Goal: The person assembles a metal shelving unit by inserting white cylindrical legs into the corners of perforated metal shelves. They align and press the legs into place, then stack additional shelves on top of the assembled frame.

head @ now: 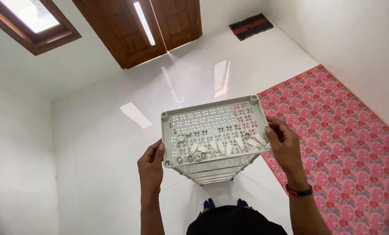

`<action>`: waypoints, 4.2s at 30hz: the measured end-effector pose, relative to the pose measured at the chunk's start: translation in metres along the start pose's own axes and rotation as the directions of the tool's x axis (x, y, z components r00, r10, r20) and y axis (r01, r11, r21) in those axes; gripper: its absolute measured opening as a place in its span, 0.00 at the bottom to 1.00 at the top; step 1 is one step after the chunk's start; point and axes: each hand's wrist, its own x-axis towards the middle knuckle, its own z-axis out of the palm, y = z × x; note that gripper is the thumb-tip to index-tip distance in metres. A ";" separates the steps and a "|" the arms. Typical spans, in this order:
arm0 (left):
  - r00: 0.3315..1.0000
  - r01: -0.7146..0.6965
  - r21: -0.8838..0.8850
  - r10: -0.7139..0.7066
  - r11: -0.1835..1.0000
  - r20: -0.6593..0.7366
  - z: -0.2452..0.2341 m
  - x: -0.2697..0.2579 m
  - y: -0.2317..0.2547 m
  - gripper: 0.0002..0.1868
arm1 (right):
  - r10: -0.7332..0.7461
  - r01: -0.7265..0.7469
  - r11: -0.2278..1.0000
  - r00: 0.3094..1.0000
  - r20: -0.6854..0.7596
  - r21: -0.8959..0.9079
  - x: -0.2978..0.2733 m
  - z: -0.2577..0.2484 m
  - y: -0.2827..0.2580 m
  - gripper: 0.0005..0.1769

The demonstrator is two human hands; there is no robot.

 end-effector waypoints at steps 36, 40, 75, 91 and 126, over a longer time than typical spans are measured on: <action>0.998 -0.068 -0.301 0.064 0.951 -0.024 0.013 -0.006 -0.035 0.27 | -0.623 0.502 0.675 0.780 -0.053 -0.541 -0.008 0.021 -0.057 0.15; 0.996 -0.089 -0.334 0.079 0.938 -0.042 0.005 -0.007 -0.050 0.26 | -0.710 0.664 0.564 0.694 0.122 -0.491 -0.019 0.066 -0.092 0.14; 0.945 -0.167 -0.362 0.254 0.917 0.207 -0.027 -0.009 -0.085 0.19 | -0.579 0.893 0.427 0.391 0.715 -0.143 -0.059 0.191 -0.094 0.18; 0.951 -0.122 -0.335 0.207 0.934 0.230 -0.013 0.008 -0.094 0.21 | -0.687 0.938 0.299 0.341 0.642 -0.178 -0.065 0.195 -0.074 0.17; 0.651 -0.652 0.565 0.755 0.505 0.075 0.049 -0.045 0.029 0.17 | -0.627 0.663 0.587 0.736 0.258 -0.466 -0.031 0.043 -0.101 0.14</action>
